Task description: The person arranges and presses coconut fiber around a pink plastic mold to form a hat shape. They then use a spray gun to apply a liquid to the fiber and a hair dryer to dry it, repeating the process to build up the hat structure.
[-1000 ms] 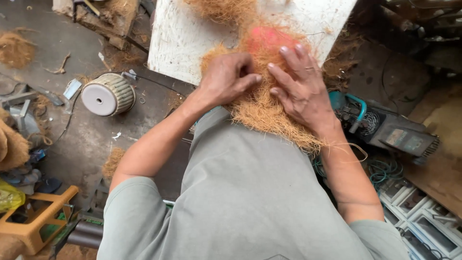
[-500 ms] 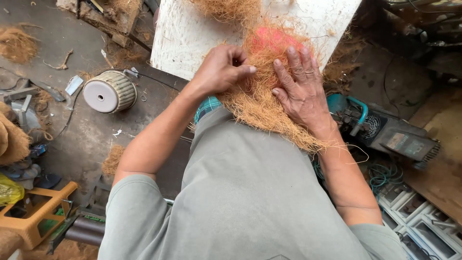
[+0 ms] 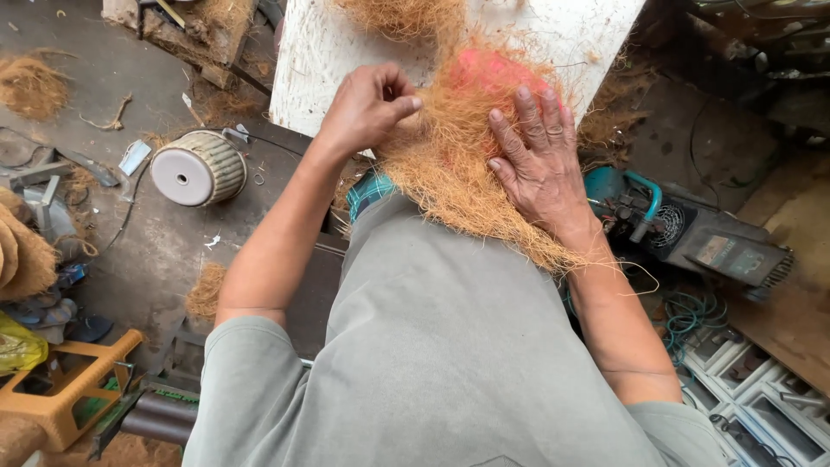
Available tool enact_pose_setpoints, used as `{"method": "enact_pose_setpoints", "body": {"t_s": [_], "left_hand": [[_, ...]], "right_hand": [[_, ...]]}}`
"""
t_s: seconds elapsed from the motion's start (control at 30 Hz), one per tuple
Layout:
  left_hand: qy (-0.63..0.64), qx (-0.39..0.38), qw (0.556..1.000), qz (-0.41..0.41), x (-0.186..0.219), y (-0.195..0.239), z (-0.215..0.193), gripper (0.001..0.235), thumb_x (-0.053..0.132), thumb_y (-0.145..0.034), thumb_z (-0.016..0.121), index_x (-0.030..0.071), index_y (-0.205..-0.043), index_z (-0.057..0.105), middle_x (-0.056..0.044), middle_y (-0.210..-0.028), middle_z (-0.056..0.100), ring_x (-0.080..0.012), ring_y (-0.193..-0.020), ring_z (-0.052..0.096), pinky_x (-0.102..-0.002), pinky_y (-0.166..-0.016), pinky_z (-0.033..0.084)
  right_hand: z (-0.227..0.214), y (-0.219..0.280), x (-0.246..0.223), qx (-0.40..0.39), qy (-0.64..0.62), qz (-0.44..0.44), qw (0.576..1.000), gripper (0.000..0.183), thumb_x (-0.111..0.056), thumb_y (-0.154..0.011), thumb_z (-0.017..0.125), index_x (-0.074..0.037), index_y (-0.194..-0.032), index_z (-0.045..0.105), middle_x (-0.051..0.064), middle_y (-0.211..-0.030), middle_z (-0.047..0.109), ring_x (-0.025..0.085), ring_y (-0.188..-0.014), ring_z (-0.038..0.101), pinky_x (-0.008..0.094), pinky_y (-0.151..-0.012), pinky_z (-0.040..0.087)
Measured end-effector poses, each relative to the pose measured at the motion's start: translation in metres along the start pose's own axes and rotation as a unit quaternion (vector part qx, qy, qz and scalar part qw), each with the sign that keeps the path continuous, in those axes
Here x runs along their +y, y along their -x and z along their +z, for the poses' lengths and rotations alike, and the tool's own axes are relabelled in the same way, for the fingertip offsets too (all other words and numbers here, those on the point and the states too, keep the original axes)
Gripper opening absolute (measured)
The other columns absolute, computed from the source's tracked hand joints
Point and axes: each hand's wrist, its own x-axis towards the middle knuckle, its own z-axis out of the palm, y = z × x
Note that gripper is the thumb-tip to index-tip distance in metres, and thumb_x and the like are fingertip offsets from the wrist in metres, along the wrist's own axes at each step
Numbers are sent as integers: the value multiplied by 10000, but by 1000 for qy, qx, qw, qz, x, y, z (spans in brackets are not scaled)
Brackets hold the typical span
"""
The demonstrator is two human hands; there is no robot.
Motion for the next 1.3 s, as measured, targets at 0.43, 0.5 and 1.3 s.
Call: {"method": "enact_pose_setpoints", "body": {"t_s": [0.43,0.5,1.3], "left_hand": [[-347,-174,908,160,19,-7,23,1344,514,-794,922,241,-1590,-125,-121,-1620,-208,-378,-1515,-127,-659,-1200,52],[-349,-170,908,157,20,0,15,1393,554,-758,941,233,-1600,-120,-102,-1619,-224,-373,-1524,-136,-660,-1201,5],[-159,124,921,334,-6,-80,-8,613,490,-960,527,82,-1397,390,-189,-1416,428,-326,-1313,433,-509,-1096,384]], "right_hand": [[-49,2,-24,140,-346,115,921,571,-297,-1111,480,-56,-1570,241,157,-1614,151,469,-1496,392,600,-1279,351],[-57,19,-15,157,-273,156,936,393,-281,-1091,545,-16,-1350,415,160,-1334,359,354,-1177,489,463,-1003,440],[-70,30,40,56,-272,324,904,50,-133,-1012,707,-83,-1008,709,-5,-902,663,77,-787,539,246,-712,425]]}}
